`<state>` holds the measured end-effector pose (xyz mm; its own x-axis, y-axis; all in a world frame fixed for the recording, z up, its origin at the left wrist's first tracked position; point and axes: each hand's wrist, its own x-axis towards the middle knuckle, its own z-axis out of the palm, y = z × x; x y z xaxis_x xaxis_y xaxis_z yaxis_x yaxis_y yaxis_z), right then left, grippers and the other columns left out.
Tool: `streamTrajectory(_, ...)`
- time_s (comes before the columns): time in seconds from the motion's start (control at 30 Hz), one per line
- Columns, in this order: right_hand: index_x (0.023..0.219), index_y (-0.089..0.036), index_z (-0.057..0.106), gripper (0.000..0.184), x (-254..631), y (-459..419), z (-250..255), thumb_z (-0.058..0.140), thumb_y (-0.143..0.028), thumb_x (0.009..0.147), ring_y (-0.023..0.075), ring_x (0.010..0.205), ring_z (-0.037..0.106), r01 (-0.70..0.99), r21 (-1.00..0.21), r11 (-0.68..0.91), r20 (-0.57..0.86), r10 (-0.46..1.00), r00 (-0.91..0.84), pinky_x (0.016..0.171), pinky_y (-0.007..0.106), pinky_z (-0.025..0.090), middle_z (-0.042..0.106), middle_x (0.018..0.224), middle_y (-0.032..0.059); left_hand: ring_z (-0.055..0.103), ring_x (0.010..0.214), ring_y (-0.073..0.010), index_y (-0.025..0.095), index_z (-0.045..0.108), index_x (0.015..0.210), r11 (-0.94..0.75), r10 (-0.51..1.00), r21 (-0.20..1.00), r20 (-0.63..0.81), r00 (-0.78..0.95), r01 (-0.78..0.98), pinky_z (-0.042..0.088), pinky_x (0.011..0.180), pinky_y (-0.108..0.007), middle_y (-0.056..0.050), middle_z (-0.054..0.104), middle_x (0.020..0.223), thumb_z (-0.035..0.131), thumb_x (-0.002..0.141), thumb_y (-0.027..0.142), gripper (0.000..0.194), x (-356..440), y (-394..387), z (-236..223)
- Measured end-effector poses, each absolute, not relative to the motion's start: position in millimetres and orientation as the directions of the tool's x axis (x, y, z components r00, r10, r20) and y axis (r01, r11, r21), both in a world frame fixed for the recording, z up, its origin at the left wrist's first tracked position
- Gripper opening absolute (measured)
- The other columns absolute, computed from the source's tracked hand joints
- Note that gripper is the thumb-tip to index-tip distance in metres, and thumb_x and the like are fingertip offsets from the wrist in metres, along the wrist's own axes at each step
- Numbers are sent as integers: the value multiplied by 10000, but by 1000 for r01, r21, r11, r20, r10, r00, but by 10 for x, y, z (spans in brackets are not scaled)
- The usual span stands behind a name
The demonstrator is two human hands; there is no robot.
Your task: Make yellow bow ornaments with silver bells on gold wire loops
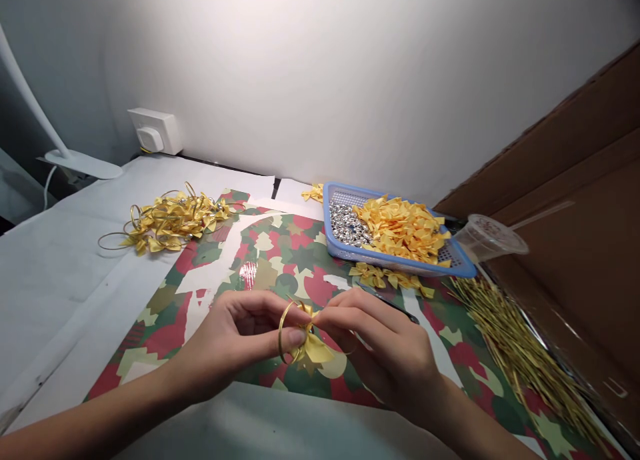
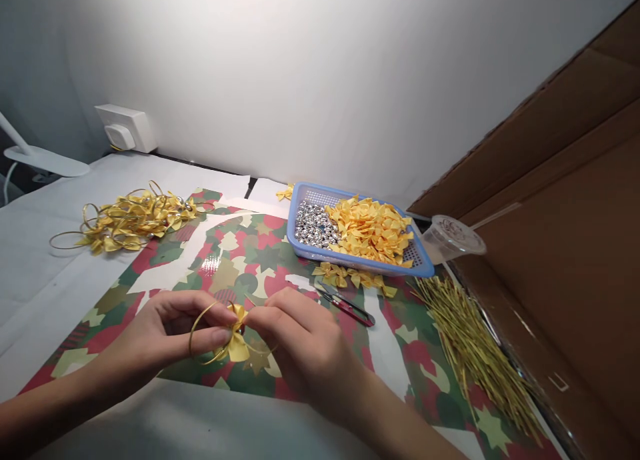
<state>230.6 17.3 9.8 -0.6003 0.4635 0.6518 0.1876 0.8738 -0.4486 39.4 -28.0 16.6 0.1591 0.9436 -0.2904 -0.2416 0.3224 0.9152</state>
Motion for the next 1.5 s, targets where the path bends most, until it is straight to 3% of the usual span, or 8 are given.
streamTrajectory(0.53, 918, -126, 628, 199, 2308, 162, 80, 474, -5, 880, 149, 660, 582, 152, -436, 887, 668, 432, -607, 581, 252, 509, 613, 730, 69, 601, 625, -86, 235, 779, 720, 328, 938, 901, -274, 215, -283, 490, 594, -156, 23, 694, 655, 797, 686, 192, 57, 384, -292, 160)
streamTrajectory(1.5, 956, -135, 629, 198, 2283, 134, 3, 463, -42, 906, 148, 676, 592, 151, -459, 875, 676, 454, -580, 595, 240, 524, 614, 744, 68, 613, 645, -60, 240, 778, 720, 332, 934, 890, -263, 242, -314, 484, 595, -108, 45, 706, 672, 787, 710, 173, 68, 383, -290, 95)
